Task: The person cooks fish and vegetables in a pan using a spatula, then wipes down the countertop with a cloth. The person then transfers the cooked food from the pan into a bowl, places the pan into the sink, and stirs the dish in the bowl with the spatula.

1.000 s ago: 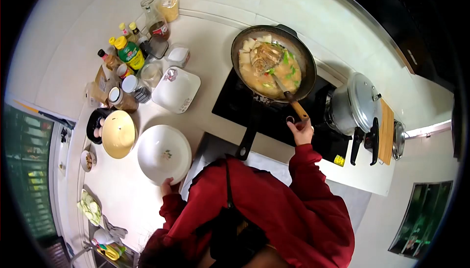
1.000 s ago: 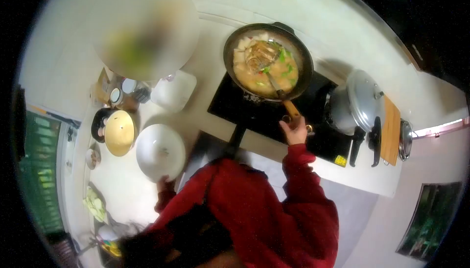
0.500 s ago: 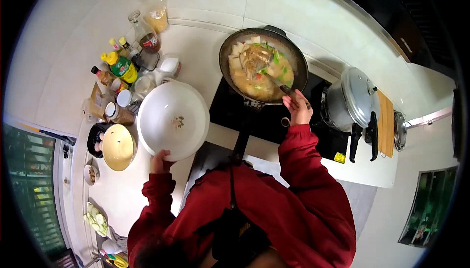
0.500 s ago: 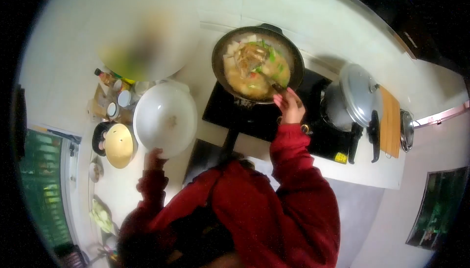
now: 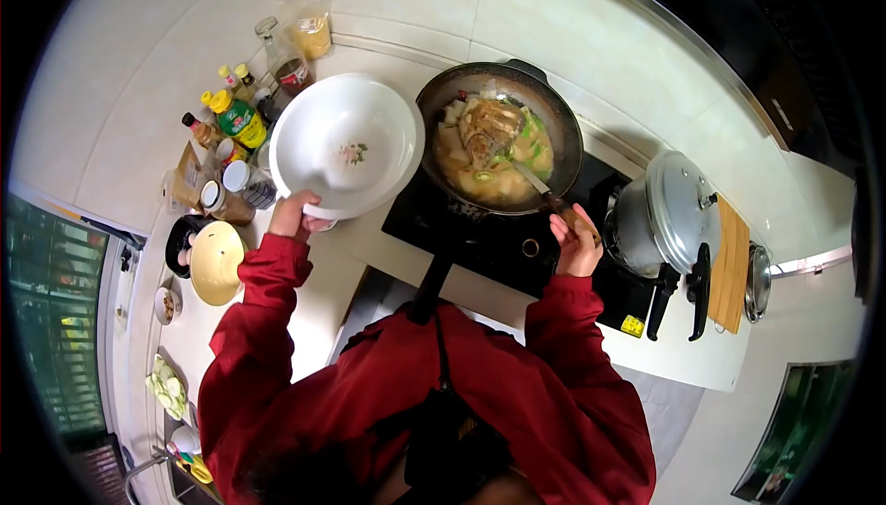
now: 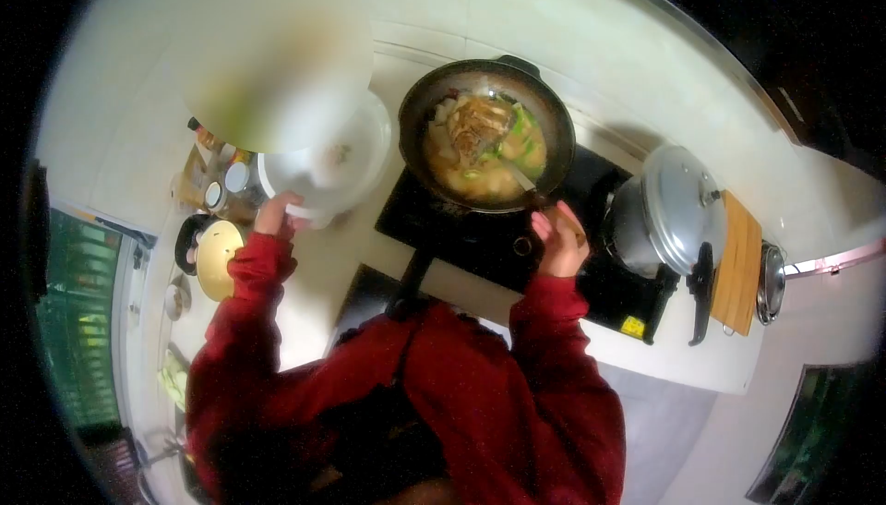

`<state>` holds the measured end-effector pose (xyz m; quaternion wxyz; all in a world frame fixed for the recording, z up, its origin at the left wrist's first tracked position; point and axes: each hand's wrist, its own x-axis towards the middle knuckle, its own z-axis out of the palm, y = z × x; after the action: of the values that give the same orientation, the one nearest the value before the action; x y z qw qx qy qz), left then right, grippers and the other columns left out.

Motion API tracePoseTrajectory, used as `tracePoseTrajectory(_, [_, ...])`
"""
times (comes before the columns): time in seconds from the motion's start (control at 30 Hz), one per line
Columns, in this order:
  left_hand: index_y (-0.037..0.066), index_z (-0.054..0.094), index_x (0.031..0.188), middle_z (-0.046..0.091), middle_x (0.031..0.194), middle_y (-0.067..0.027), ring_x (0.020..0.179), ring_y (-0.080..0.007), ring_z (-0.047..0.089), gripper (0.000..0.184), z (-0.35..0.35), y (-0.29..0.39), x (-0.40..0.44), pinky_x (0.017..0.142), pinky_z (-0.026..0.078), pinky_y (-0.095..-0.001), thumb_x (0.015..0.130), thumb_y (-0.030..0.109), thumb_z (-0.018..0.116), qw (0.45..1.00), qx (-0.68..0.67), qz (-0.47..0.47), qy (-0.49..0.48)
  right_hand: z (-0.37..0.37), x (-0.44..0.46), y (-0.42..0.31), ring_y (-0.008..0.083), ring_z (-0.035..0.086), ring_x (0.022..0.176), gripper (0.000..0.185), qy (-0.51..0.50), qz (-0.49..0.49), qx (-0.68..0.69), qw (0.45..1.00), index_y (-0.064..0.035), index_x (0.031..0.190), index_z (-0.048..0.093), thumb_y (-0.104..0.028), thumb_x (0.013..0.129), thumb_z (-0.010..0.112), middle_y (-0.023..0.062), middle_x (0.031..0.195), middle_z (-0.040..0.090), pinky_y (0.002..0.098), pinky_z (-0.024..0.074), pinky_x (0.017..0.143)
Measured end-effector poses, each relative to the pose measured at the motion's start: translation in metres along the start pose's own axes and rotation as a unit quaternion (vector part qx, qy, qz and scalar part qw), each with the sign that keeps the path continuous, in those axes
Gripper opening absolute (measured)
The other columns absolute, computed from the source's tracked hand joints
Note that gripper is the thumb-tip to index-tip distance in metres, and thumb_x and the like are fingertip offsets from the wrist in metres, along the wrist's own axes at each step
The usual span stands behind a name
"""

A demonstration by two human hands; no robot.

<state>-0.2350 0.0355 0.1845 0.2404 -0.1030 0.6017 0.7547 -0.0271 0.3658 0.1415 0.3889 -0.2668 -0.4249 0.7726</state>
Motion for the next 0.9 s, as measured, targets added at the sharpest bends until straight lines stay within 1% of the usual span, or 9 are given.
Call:
tracePoseTrajectory(0.03, [-0.006,0.046,0.07,0.05,0.06,-0.0125,0.049,-0.0212,0.054,0.014,0.0,0.002,0.006,0.046,0.05,-0.0289,0.064,0.006,0.049,0.999,0.019,0.014,-0.028,-0.001,0.0,-0.004,0.0269,0.057,0.072,0.035,0.001,0.002,0.0,1.0,0.0081,0.101,0.044,-0.012,0.073,0.047,0.0171,0.087,0.053,0.0301,0.0483,0.063])
tracePoseTrajectory(0.1, [-0.008,0.046,0.074,0.053,0.065,-0.0147,0.054,-0.0233,0.056,0.018,0.014,0.011,0.006,0.051,0.051,-0.031,0.063,0.006,0.048,1.0,0.015,0.0,-0.012,-0.003,0.001,-0.011,0.0267,0.057,0.071,0.035,0.001,0.004,0.0,1.0,0.0081,0.101,0.044,-0.013,0.073,0.047,0.0169,0.086,0.054,0.0299,0.0484,0.063])
tracePoseTrajectory(0.2, [-0.01,0.044,0.089,0.054,0.078,-0.0187,0.066,-0.0278,0.058,0.031,0.024,0.018,0.016,0.061,0.051,-0.0344,0.063,0.006,0.048,0.999,0.039,-0.013,-0.023,-0.002,-0.001,-0.024,0.0277,0.056,0.066,0.041,0.008,-0.001,-0.015,1.0,0.0103,0.1,0.043,-0.016,0.071,0.05,0.0177,0.085,0.052,0.0305,0.047,0.061])
tracePoseTrajectory(0.43, [-0.014,0.039,0.091,0.053,0.081,-0.0222,0.067,-0.0323,0.057,0.035,0.041,0.033,0.038,0.06,0.051,-0.0368,0.062,0.003,0.048,0.995,0.072,-0.006,-0.073,0.001,-0.003,-0.058,0.0269,0.056,0.067,0.039,0.007,-0.011,-0.042,0.999,0.0104,0.1,0.042,-0.015,0.071,0.047,0.0164,0.083,0.052,0.0296,0.047,0.06])
tracePoseTrajectory(0.57, [-0.015,0.04,0.087,0.053,0.077,-0.0222,0.062,-0.033,0.057,0.033,0.051,0.039,0.05,0.056,0.052,-0.0381,0.06,0.003,0.047,0.993,0.104,-0.008,-0.058,0.004,-0.004,-0.076,0.0265,0.056,0.067,0.037,0.01,-0.011,-0.051,0.999,0.0093,0.1,0.043,-0.015,0.072,0.046,0.0158,0.083,0.052,0.0295,0.0469,0.061])
tracePoseTrajectory(0.7, [-0.015,0.041,0.088,0.052,0.075,-0.0234,0.059,-0.0324,0.057,0.034,0.056,0.038,0.064,0.052,0.052,-0.0367,0.061,0.004,0.046,0.988,0.099,0.01,-0.115,0.011,-0.007,-0.093,0.0261,0.056,0.066,0.036,0.019,-0.025,-0.063,0.998,0.0089,0.098,0.044,-0.015,0.071,0.046,0.0157,0.086,0.051,0.0297,0.0472,0.06])
tracePoseTrajectory(0.73, [-0.015,0.041,0.088,0.052,0.075,-0.0234,0.059,-0.0324,0.057,0.034,0.057,0.037,0.069,0.052,0.052,-0.0367,0.061,0.004,0.046,0.988,0.098,0.012,-0.117,0.006,-0.005,-0.097,0.0245,0.057,0.074,0.036,-0.005,-0.029,-0.078,0.997,0.0075,0.1,0.045,-0.017,0.074,0.045,0.0139,0.089,0.053,0.0274,0.0478,0.064])
tracePoseTrajectory(0.83, [-0.016,0.041,0.089,0.052,0.075,-0.0236,0.059,-0.0323,0.057,0.035,0.061,0.034,0.089,0.051,0.052,-0.036,0.062,0.005,0.045,0.974,0.148,0.027,-0.168,0.015,-0.01,-0.114,0.0247,0.056,0.075,0.035,-0.006,-0.039,-0.073,0.997,0.007,0.1,0.045,-0.017,0.074,0.045,0.0137,0.092,0.053,0.0272,0.0479,0.065])
tracePoseTrajectory(0.9, [-0.016,0.041,0.09,0.053,0.076,-0.0231,0.059,-0.0322,0.057,0.035,0.068,0.026,0.104,0.051,0.052,-0.0347,0.063,0.006,0.045,0.975,0.141,-0.004,-0.174,0.013,-0.01,-0.125,0.0249,0.056,0.076,0.034,-0.033,-0.044,-0.071,0.996,0.0065,0.1,0.046,-0.017,0.075,0.044,0.0134,0.096,0.052,0.0274,0.048,0.065])
